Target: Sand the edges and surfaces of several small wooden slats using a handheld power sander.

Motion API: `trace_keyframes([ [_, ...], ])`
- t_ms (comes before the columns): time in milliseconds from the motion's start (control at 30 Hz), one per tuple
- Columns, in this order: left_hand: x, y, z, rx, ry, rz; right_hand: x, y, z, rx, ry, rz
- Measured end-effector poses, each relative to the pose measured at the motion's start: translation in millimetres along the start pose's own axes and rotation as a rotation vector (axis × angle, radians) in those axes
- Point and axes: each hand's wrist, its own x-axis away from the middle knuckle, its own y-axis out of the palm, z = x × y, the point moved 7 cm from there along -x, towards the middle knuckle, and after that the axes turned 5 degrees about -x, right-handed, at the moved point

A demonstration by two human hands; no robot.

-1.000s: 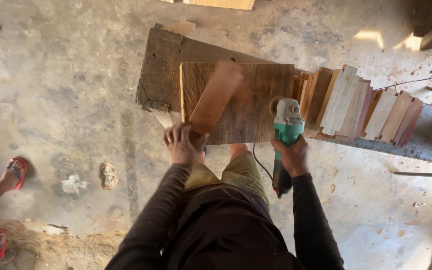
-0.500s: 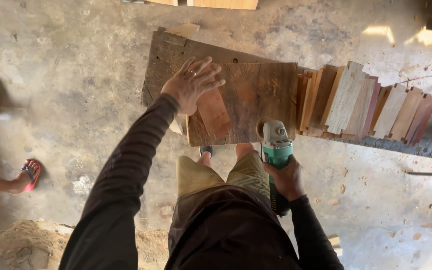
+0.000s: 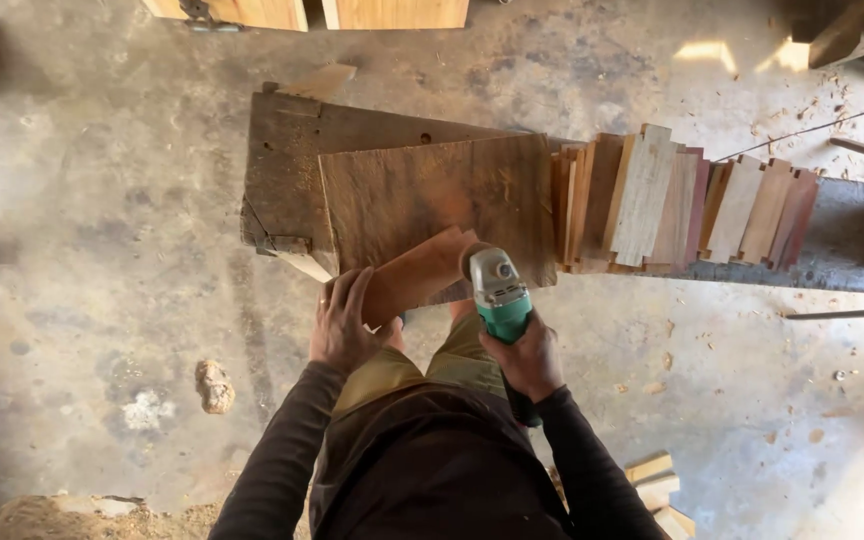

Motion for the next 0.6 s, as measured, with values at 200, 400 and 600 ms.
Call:
trace_keyframes([
  [200,-5,-1,-1,-0.044,0.005,0.046,1,8,-15,0.016,-0.039,-0.045],
  [400,-5,-5,0,-0.084,0.010,0.072,1,20,-17,0.067,-0.101,-0.106],
  [600,-4,-1,-3,-0.082,-0.009,0.085,-11,15,1,0.045,-0.041,-0.099],
])
